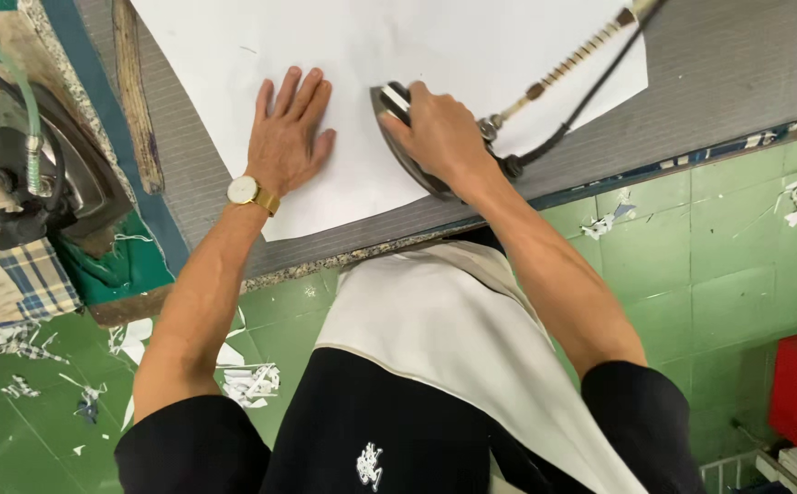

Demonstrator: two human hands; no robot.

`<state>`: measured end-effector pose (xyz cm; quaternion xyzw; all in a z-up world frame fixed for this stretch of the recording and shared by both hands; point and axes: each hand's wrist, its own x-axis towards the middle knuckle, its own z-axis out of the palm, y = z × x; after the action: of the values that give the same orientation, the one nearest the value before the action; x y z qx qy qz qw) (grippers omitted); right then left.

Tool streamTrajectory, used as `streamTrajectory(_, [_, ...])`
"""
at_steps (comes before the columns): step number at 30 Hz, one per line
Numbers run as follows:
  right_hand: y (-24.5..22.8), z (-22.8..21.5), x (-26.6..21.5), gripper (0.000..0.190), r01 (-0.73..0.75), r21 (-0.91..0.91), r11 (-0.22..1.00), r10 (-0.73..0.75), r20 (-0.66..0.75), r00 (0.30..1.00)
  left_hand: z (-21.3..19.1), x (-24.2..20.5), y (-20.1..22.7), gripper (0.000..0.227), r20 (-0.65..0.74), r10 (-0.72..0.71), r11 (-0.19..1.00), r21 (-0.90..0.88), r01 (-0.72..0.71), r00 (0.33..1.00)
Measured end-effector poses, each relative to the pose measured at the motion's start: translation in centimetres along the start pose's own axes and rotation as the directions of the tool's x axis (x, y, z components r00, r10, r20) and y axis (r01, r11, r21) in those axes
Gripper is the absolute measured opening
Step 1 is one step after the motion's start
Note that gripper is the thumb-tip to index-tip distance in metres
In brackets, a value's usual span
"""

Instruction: The person places a large sheet of white paper on a workbench, uses a wooden ruler and a pen to draw lines, folds the paper, and irons it with a steam iron. The person repeats the measuring and marking process on the folded paper.

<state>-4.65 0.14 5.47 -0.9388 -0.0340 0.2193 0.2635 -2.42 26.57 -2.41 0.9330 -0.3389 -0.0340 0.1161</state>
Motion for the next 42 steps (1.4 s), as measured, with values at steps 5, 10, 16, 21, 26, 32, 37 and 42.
streamTrajectory(5, [-2.1,2.3,3.7,0.043,0.068,-0.043,0.997,-0.074,-0.170,0.983,-0.5,0.2,-1.0,0.060,-0.002,0.053,0.998,-0.041,-0.053,0.999])
streamTrajectory(10, [0.0,0.6,2.6,0.036,0.008,0.034,0.999,0.000,-0.245,0.970,-0.4,0.5,-0.9,0.060,-0.042,0.054,0.997,-0.044,-0.056,0.998])
streamTrajectory(16, [3.3,1.8,1.9,0.043,0.025,-0.061,0.998,-0.044,-0.333,0.942,-0.4,-0.1,-0.9,0.059,-0.067,0.058,0.998,-0.013,-0.059,0.996])
streamTrajectory(21, [3.9,1.3,1.6,0.041,-0.029,-0.037,0.999,0.016,-0.307,0.952,-0.2,0.1,-0.6,0.060,-0.026,0.049,0.999,-0.006,-0.049,0.998])
streamTrajectory(26, [3.1,-0.2,1.5,0.037,-0.009,0.053,0.999,0.021,-0.218,0.976,-0.5,0.2,-0.3,0.059,-0.034,0.035,0.999,-0.008,-0.036,0.999])
streamTrajectory(32, [5.1,0.2,-3.4,0.043,-0.041,-0.088,0.995,0.038,-0.031,0.999,-0.6,1.8,3.1,0.040,-0.180,-0.048,0.988,0.136,0.073,0.982])
streamTrajectory(37, [9.0,-0.4,-7.6,0.043,0.079,-0.150,0.986,-0.066,0.092,0.994,3.0,6.2,9.9,0.056,-0.196,-0.153,0.988,0.006,0.157,0.969])
streamTrajectory(42, [13.1,-7.9,-12.2,0.045,0.091,-0.109,0.990,-0.054,0.308,0.950,6.1,7.0,14.3,0.068,-0.231,-0.173,0.985,-0.040,0.169,0.957])
